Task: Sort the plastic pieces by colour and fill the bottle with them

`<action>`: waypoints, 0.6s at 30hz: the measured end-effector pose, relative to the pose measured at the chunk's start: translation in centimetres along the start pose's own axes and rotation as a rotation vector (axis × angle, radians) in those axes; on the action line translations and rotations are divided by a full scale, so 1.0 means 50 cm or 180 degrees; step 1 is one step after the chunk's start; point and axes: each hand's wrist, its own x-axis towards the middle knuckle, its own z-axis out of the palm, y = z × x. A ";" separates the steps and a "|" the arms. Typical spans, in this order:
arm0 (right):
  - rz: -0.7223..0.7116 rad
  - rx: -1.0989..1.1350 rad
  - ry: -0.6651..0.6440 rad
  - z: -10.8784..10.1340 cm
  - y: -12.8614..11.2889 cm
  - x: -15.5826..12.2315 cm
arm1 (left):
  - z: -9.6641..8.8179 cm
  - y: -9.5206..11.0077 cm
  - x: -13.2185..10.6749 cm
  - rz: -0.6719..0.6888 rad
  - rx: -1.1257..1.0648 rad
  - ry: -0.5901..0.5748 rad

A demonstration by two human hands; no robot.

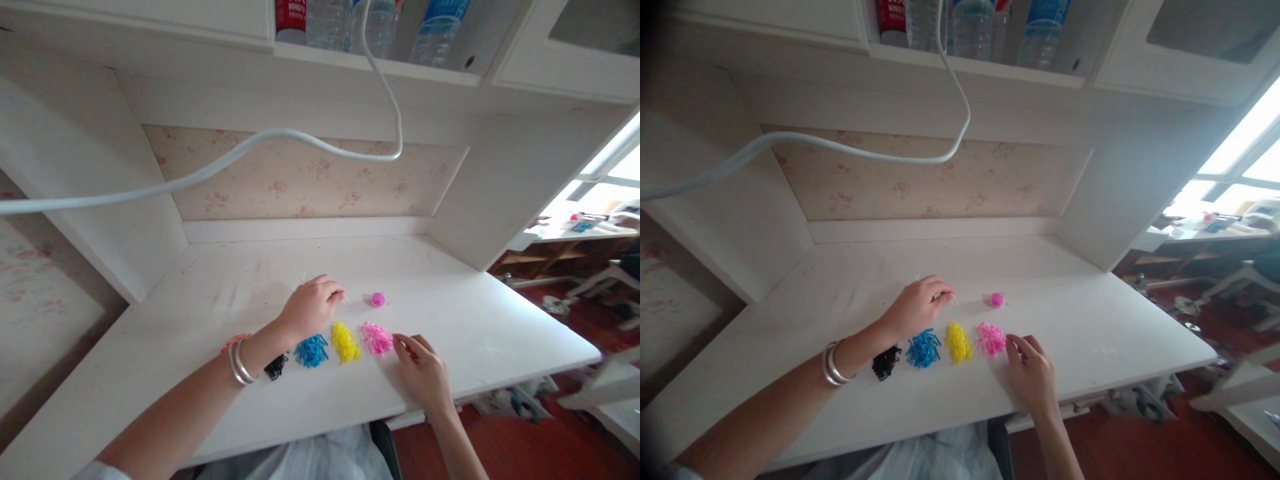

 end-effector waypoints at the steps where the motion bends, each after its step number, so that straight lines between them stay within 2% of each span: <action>1: 0.0021 0.0040 0.0045 -0.001 -0.001 0.000 | -0.024 -0.010 0.000 -0.0027 0.0041 0.0126; 3: 0.0052 0.0070 0.0119 -0.001 -0.003 0.000 | -0.062 -0.034 0.002 -0.0137 0.0221 0.0282; 6: 0.0076 0.0062 0.0187 -0.002 -0.007 0.001 | -0.086 -0.071 0.007 -0.0395 0.0599 0.0322; 11: 0.0144 0.0139 0.0271 -0.003 -0.009 0.000 | -0.075 -0.114 0.010 -0.0612 0.0829 0.0242; 18: 0.0349 0.0458 0.0399 -0.005 0.003 0.000 | -0.067 -0.117 0.009 -0.0563 0.0698 0.0178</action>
